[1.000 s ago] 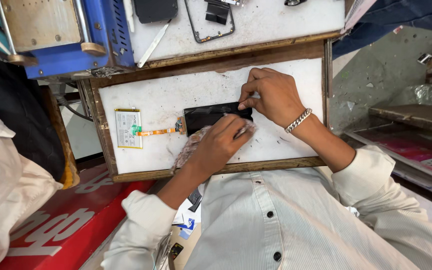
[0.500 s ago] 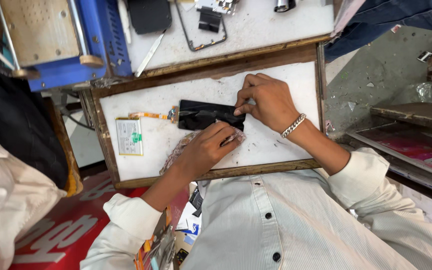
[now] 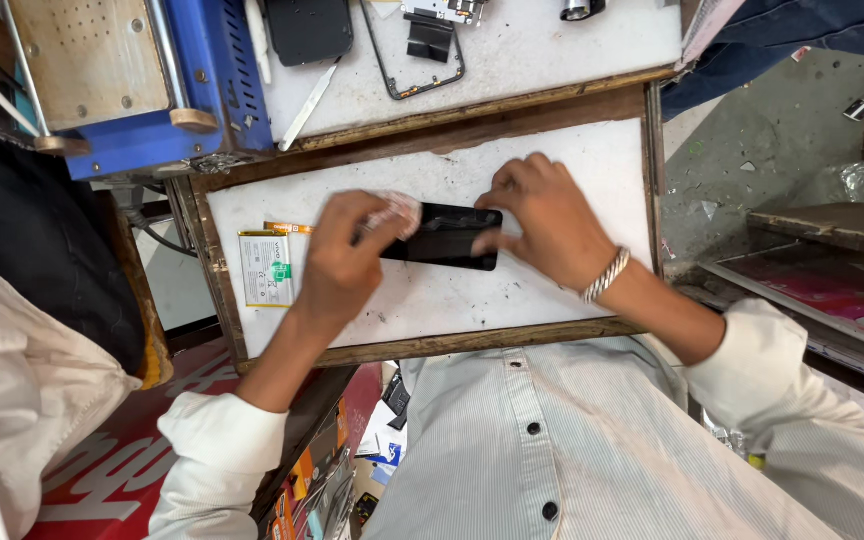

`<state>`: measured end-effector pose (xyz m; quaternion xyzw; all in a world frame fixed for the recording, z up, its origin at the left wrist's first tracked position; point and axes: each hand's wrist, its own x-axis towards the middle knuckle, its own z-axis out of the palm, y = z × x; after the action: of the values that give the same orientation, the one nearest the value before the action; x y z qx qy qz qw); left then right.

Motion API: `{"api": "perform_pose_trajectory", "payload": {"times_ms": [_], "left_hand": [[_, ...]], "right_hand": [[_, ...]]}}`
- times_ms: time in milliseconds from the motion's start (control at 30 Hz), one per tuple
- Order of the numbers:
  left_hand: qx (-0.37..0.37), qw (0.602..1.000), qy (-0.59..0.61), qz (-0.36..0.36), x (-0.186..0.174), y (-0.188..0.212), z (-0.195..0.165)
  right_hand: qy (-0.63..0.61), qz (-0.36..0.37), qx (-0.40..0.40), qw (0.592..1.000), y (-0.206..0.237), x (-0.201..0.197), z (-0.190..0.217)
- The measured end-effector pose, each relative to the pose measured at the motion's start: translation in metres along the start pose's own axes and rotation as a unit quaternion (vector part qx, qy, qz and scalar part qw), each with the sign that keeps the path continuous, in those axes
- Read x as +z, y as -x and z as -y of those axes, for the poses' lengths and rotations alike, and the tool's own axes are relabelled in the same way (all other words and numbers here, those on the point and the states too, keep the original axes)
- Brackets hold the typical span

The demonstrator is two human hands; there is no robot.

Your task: The person disassembles a smartphone, removes the battery and screen, and cleans the screen with a cloth and spray. The person uses a screwdriver to remove screws and handles the internal components carefully.

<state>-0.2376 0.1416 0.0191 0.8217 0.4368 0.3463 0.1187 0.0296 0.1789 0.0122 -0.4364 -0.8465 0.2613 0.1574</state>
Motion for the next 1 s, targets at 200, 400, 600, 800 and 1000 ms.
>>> {"api": "perform_pose_trajectory", "payload": {"times_ms": [200, 400, 600, 800, 1000], "left_hand": [[-0.037, 0.998, 0.048, 0.003, 0.000, 0.000, -0.011], [0.069, 0.992, 0.029, 0.106, 0.026, 0.011, -0.029], [0.123, 0.984, -0.005, 0.132, 0.047, 0.016, -0.037], [0.131, 0.984, 0.023, 0.117, 0.052, 0.012, -0.043], [0.138, 0.981, -0.003, 0.138, 0.045, 0.011, -0.041]], "right_hand": [[0.028, 0.026, -0.025, 0.999, 0.013, -0.001, 0.011], [0.011, 0.094, -0.058, 0.994, 0.006, -0.018, -0.014], [-0.003, 0.140, -0.060, 0.988, 0.007, -0.021, -0.020], [-0.003, 0.141, -0.066, 0.988, 0.010, -0.022, -0.020], [0.006, 0.135, -0.061, 0.989, 0.010, -0.022, -0.018]]}}
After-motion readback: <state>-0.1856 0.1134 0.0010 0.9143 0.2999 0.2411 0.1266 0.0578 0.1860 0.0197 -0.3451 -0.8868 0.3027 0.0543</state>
